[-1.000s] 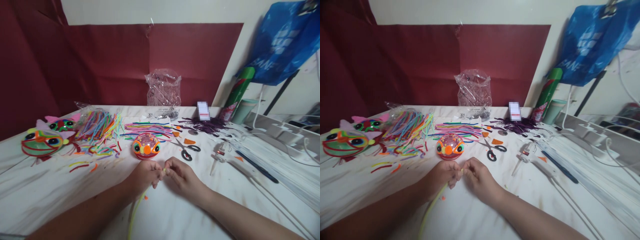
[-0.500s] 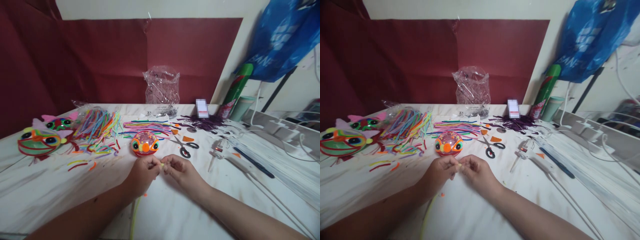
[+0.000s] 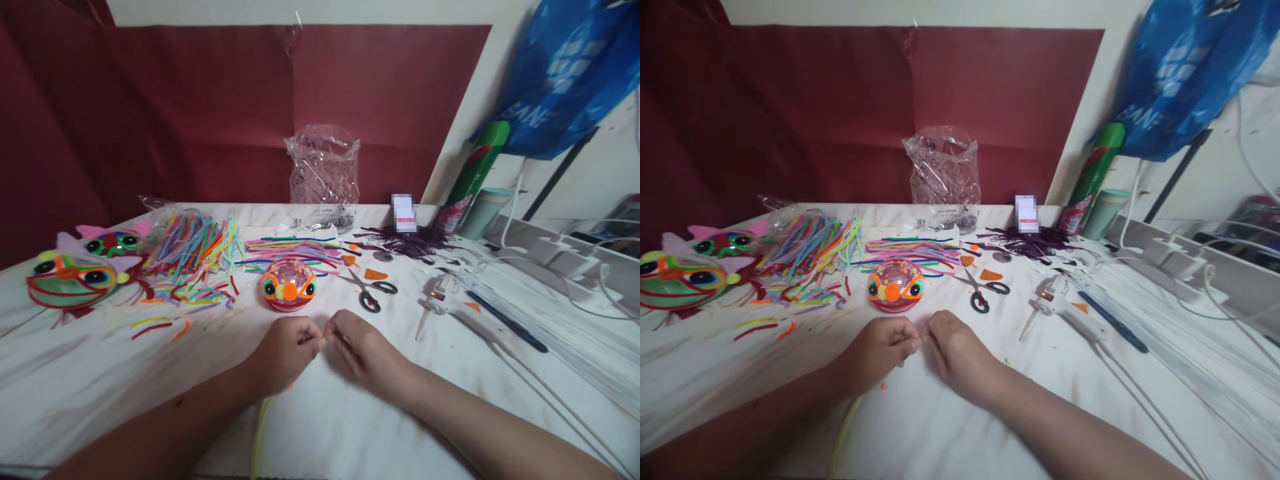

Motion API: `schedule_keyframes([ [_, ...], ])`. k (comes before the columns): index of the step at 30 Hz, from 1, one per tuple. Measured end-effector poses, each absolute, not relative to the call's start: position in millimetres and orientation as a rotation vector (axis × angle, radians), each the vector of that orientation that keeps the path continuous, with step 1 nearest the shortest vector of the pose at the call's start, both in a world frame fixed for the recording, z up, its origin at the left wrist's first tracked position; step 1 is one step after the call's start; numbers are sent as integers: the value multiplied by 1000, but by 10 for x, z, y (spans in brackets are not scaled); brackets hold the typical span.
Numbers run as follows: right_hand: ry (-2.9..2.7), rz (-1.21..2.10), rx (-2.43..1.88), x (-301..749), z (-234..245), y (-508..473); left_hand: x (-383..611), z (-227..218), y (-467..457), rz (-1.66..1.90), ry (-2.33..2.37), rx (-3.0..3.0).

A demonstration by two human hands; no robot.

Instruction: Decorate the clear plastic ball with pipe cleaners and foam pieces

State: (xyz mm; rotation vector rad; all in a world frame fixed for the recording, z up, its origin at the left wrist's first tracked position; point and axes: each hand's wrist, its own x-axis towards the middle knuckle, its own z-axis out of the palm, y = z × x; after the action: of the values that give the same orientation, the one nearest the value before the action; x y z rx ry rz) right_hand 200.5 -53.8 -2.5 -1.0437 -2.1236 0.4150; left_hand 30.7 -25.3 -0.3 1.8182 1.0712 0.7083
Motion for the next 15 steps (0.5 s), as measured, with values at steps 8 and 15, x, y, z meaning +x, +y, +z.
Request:
schedule_keyframes([
  [8,-1729,905,-1059,1947,-29,-532,333,66,-288,907,1074,1813],
  [15,-1318,1200,-930,1842,-62,-503,346,60,-275,968,1031,1662],
])
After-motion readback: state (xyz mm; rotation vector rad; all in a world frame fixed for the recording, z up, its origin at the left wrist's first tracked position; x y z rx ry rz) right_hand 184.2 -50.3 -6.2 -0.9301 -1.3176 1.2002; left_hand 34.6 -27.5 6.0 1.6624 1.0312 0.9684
